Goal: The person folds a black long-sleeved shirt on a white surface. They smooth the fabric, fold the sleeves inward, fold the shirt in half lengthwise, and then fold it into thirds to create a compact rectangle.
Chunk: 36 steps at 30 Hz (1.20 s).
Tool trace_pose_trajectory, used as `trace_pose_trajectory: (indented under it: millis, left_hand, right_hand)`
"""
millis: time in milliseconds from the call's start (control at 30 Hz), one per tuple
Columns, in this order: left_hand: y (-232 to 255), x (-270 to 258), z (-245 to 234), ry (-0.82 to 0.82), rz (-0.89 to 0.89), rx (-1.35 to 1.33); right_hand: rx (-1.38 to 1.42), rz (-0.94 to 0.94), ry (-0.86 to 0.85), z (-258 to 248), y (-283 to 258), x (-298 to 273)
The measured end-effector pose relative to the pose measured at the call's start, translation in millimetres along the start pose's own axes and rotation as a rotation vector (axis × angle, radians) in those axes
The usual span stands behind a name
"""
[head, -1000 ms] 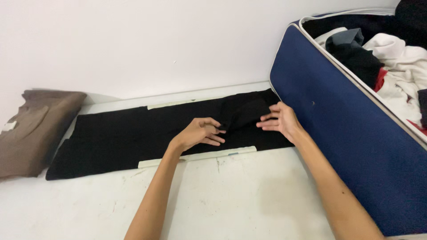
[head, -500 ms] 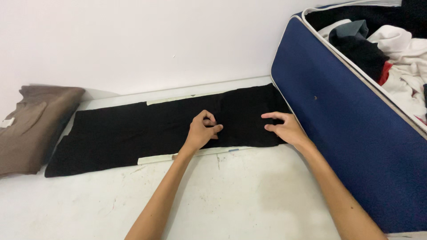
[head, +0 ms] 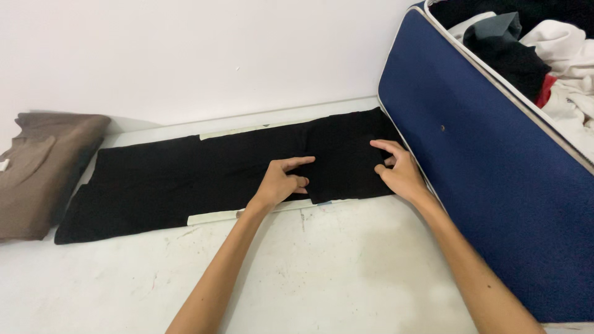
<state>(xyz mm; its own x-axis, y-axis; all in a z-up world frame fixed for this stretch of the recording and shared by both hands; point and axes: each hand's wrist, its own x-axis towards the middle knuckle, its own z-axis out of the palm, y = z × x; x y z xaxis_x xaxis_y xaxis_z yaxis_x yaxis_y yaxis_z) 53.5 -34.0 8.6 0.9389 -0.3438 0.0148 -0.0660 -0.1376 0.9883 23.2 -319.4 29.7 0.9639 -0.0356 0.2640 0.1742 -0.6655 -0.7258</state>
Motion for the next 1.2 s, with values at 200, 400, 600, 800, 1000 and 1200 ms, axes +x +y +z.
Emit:
trace_pose_trajectory:
  millis: [200,400,600,800,1000,1200]
  left_hand:
    - [3.0,-4.4,0.8,-0.012,0.036,-0.041]
    - [2.1,-5.2,1.1,-0.011,-0.022,0.010]
    - [-3.4,1.7,-1.3,0.002,0.016,-0.033]
    - [5.5,-6.1,2.2,0.011,0.029,0.202]
    - [13.8,-7.8,4.3,0.023,0.028,0.313]
    - [17.6,-12.6,16.8,0.037,0.032,0.428]
  right_hand:
    - [0.036,0.036,0.005,0.9,-5.1,0.0]
    - [-0.070,0.022,0.061,1.4,-5.4,-1.6]
    - [-0.083,-0.002,0.065,2.8,-0.6,0.2]
    - [-0.092,0.074,0.043,1.9,-1.0,1.6]
    - [-0.124,0.000,0.040,0.8,-5.3,-2.8]
    - [-0.218,-0.071,0.053,3.7,-2.1,-4.3]
